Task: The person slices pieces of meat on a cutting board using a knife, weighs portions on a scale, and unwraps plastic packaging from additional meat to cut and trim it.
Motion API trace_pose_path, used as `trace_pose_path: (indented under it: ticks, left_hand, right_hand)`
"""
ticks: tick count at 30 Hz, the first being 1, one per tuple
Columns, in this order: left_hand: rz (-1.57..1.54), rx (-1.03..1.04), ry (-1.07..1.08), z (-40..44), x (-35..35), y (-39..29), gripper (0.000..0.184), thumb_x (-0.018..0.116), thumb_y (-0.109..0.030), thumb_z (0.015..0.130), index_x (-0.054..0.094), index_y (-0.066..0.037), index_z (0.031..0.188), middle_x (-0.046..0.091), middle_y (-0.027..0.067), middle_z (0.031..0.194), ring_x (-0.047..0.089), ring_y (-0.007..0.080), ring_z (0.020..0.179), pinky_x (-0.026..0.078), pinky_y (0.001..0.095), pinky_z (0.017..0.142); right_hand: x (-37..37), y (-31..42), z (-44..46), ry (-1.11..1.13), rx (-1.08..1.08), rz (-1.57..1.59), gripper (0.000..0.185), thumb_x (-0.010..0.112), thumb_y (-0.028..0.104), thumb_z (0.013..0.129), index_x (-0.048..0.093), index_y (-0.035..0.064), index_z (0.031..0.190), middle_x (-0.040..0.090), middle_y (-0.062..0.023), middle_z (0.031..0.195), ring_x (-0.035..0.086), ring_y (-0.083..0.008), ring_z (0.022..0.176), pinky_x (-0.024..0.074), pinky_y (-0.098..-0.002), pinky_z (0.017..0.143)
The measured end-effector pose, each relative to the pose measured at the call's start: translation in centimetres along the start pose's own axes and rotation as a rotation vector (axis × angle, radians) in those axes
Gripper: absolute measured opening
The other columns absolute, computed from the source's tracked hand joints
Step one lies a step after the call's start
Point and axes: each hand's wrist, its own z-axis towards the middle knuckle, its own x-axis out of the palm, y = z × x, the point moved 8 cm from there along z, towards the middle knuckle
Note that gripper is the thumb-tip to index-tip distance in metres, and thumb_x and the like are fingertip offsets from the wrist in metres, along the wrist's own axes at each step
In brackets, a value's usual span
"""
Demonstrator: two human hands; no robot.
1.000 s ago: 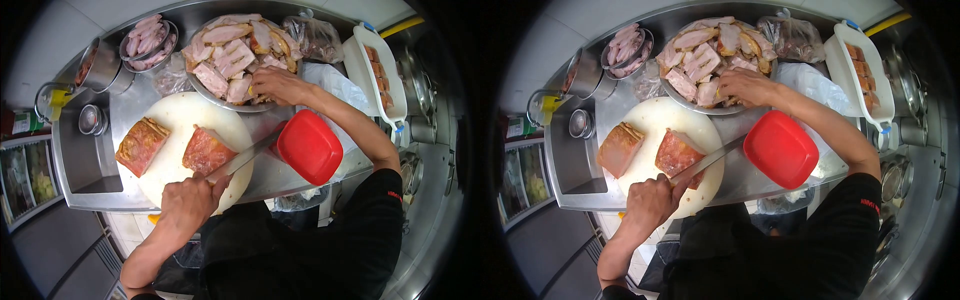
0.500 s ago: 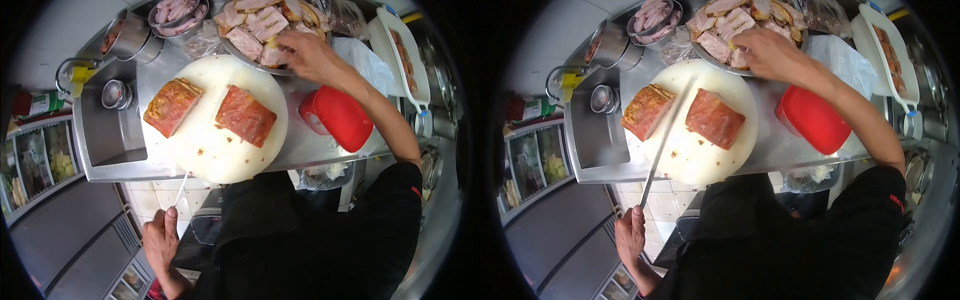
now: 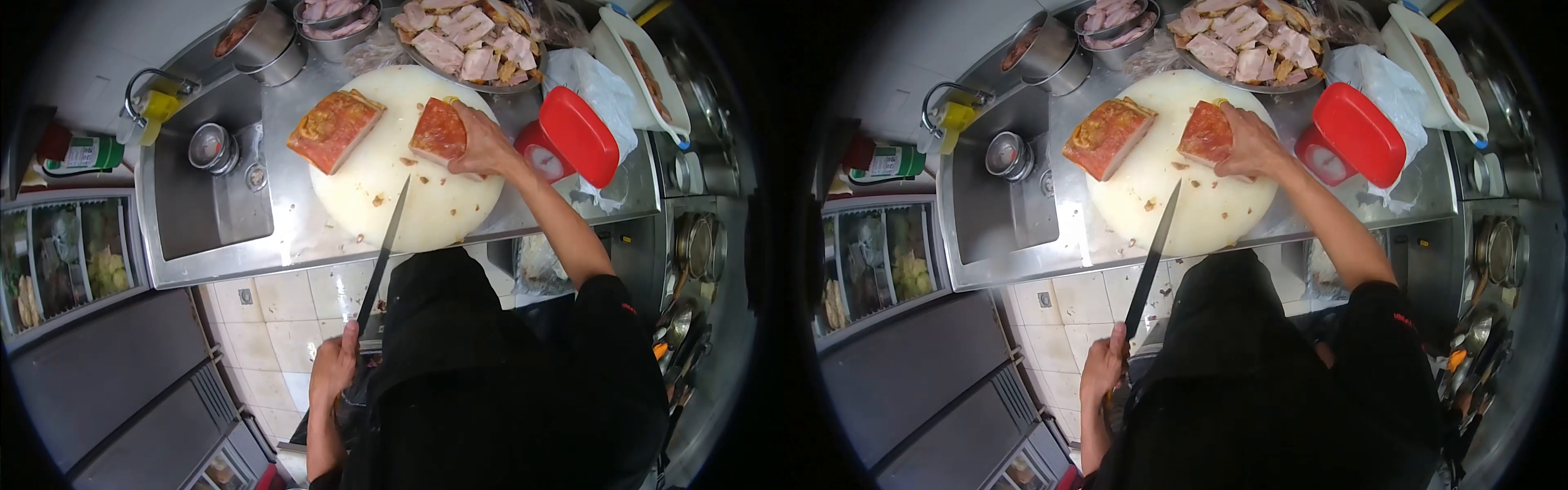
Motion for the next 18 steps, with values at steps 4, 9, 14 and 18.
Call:
trace_pose_path:
  ticks: [4, 9, 14, 18]
  left_hand:
    - [0.037, 0.174, -0.267, 3.1, -2.3, 0.4, 0.078, 0.034, -0.057, 0.103, 0.061, 0.011, 0.075, 0.056, 0.0289, 0.065, 0.058, 0.0426, 0.066, 0.046, 0.0489, 0.069]
    - [0.002, 0.206, -0.207, 1.1, -0.7, -0.9, 0.076, 0.031, -0.055, 0.104, 0.067, 0.01, 0.089, 0.064, 0.0346, 0.081, 0.065, 0.0494, 0.089, 0.048, 0.0499, 0.079]
    - [0.082, 0.32, -0.145, -1.0, 2.7, -4.4, 0.067, 0.03, -0.049, 0.106, 0.063, 0.009, 0.097, 0.061, 0.039, 0.086, 0.059, 0.0565, 0.092, 0.046, 0.0569, 0.08]
    - [0.088, 0.37, -0.111, -1.7, 4.0, -9.5, 0.064, 0.032, -0.047, 0.106, 0.058, 0.007, 0.083, 0.06, 0.0375, 0.078, 0.057, 0.0583, 0.084, 0.044, 0.0609, 0.074]
  right_hand:
    - [2.0, 1.0, -2.1, -0.017, -0.084, 0.0, 0.109, 0.083, 0.028, 0.052, 0.036, -0.0062, 0.144, 0.051, -0.0296, 0.133, 0.049, -0.0418, 0.126, 0.0391, -0.0407, 0.11]
    - [3.3, 2.7, -5.2, -0.101, -0.077, 0.25, 0.098, 0.088, 0.032, 0.064, 0.041, -0.001, 0.143, 0.051, -0.0219, 0.139, 0.048, -0.034, 0.132, 0.0349, -0.0397, 0.112]
    - [-0.9, -1.6, -7.6, -0.566, -0.076, 0.466, 0.044, 0.079, 0.017, 0.074, 0.064, 0.0045, 0.114, 0.062, -0.0121, 0.116, 0.056, -0.0307, 0.111, 0.043, -0.0376, 0.098]
    - [-1.3, 0.3, -9.1, -0.54, -0.257, 0.237, 0.047, 0.077, 0.018, 0.066, 0.064, 0.004, 0.109, 0.061, -0.0131, 0.115, 0.054, -0.0313, 0.11, 0.0414, -0.0413, 0.098]
